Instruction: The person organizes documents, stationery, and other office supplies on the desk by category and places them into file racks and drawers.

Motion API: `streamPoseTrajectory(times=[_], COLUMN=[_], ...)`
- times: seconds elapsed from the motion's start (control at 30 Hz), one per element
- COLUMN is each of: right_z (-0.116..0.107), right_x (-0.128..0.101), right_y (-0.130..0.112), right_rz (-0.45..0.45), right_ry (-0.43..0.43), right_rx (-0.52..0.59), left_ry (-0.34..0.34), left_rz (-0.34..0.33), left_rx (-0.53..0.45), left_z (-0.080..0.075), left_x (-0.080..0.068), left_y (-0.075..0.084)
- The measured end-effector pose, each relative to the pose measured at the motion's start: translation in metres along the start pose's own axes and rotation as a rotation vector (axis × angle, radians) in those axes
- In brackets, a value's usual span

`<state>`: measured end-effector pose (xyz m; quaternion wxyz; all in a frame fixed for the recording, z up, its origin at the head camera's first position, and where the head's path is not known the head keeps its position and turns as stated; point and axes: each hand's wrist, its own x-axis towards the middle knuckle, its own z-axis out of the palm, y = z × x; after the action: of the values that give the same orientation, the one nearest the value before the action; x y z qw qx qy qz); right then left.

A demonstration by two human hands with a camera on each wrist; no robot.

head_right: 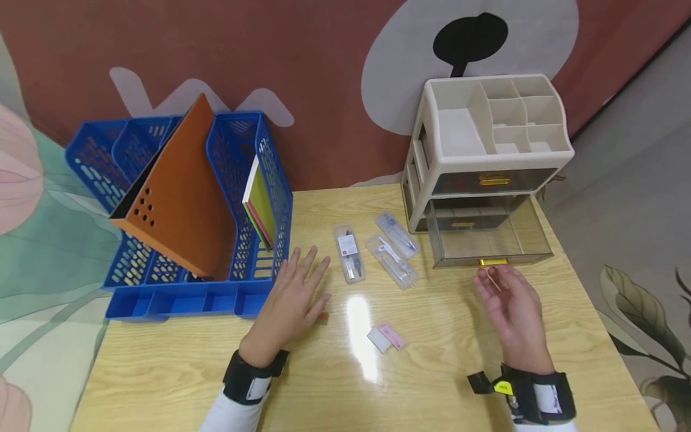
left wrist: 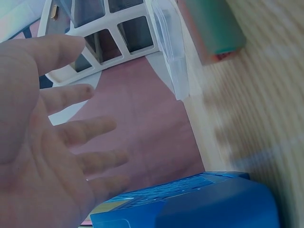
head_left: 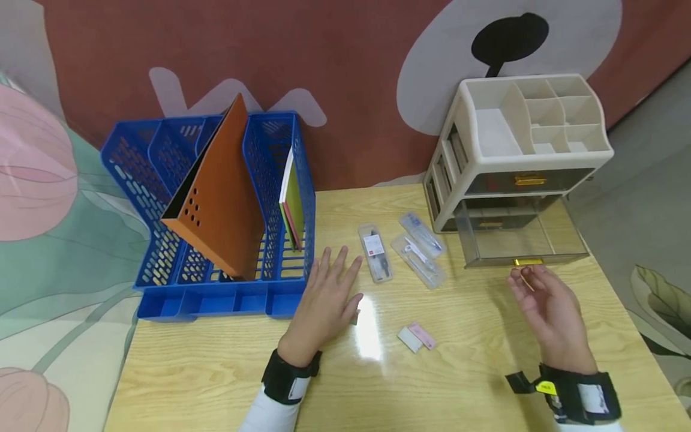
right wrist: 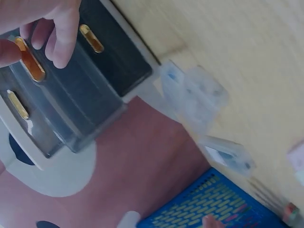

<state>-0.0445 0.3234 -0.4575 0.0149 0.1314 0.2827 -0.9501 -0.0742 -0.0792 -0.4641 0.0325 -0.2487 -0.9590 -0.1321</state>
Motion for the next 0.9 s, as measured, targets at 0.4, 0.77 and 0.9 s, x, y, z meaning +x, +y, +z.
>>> streamPoseTrajectory(times=[0.4, 0.77, 0.9], right_z=[0.013, 0.029, 0.03], right_x=[-0.008, -0.015, -0.018], right_y=[0.044, 0.077, 0.091], right_rz=[-0.041, -0.204, -0.241], right_ry=[-0.185, -0.38, -0.469], right_rx=[-0.574, -1.466, -1.619], left_ry=[-0.034, -0.036, -0.051], left_rz=[-0.002, 0.015, 0.013], left_rx=[-0.008, -0.021, -0.027], left_z=[-0.003, -0.005, -0.005], left_x=[0.0, 0.0, -0.001], left_y=[-0.001, 0.003, 0.006])
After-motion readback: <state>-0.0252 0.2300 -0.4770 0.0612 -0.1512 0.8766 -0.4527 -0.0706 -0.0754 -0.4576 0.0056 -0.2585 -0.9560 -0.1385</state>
